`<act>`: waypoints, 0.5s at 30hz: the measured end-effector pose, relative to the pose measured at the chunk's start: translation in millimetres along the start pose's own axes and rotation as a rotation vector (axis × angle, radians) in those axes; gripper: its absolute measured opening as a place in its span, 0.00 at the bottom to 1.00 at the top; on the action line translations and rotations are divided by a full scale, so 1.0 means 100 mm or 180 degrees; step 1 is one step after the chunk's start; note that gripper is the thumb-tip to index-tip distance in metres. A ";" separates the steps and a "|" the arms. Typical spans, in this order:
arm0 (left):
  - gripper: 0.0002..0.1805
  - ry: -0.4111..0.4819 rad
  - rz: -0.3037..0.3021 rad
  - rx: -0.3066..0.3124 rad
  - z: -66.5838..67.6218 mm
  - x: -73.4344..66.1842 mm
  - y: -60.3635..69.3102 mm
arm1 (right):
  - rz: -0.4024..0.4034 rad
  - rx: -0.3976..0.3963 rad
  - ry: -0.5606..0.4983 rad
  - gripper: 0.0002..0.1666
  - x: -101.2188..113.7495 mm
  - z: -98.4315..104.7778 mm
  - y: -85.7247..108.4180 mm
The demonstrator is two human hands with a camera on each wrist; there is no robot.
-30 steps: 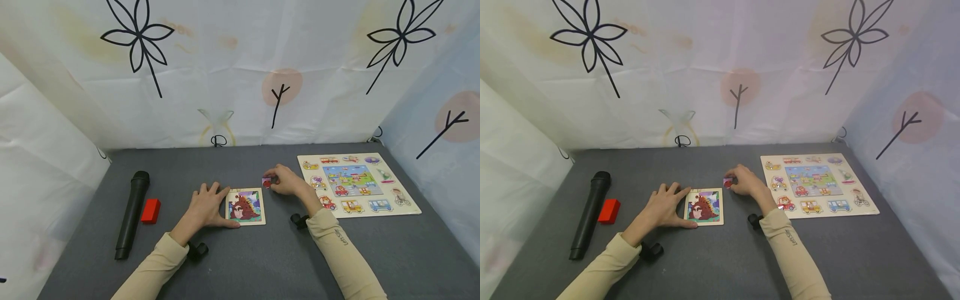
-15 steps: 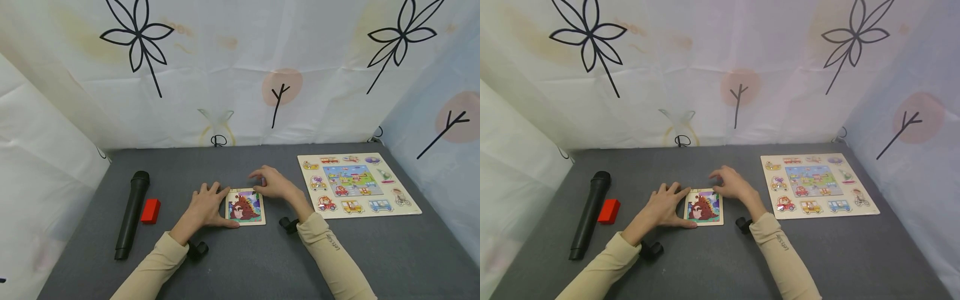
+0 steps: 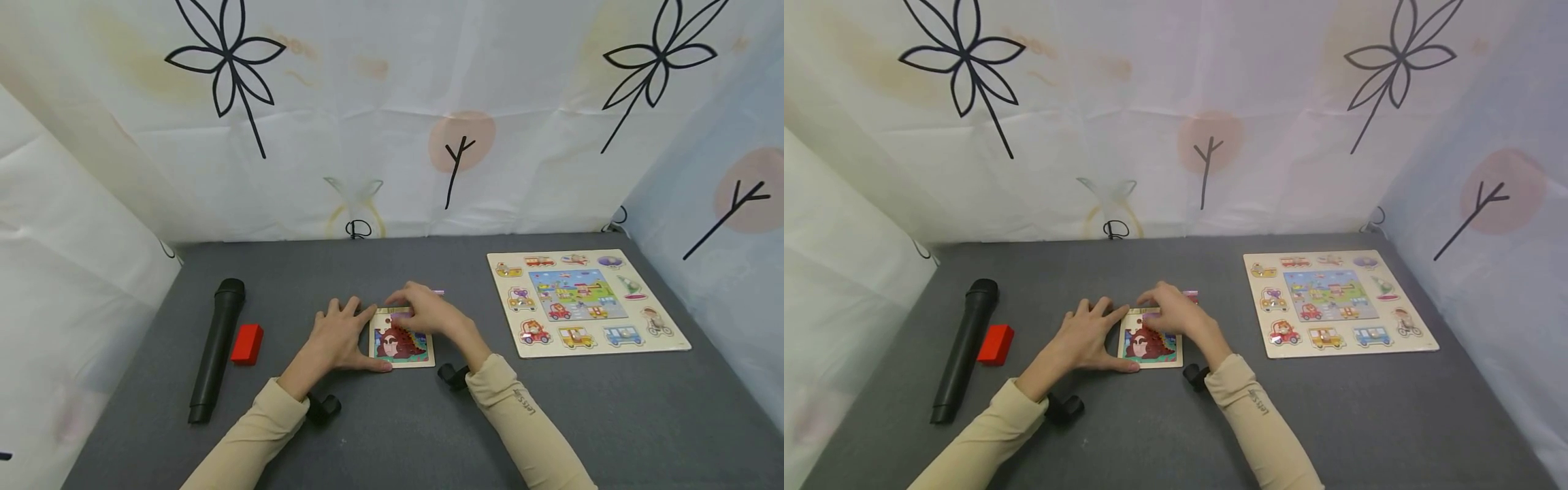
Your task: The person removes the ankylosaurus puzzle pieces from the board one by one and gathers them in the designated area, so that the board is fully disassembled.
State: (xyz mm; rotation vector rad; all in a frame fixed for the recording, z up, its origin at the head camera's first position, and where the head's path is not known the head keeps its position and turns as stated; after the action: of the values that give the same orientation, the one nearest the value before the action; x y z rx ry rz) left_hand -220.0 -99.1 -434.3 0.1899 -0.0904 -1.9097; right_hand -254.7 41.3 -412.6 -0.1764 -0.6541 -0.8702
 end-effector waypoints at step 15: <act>0.64 0.0005 0.0032 0.0004 0.01 -0.01 0.00 | 0.0034 0.0089 0.0093 0.15 0.01 -0.11 0.01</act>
State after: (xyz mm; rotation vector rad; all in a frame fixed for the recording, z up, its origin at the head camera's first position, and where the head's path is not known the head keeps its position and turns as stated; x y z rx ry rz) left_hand -220.2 -98.3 -433.5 0.1914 -0.0912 -1.8995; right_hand -248.5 36.8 -420.1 -0.1417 -0.6371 -0.8516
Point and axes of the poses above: each hand's wrist, its own y-axis away from the middle knuckle, its own z-axis out of the back of the hand, x = y × z, the point moved 7 cm from there along -y, towards the middle knuckle, and after that the axes turned 1 degree about x, right-handed, at the moved point
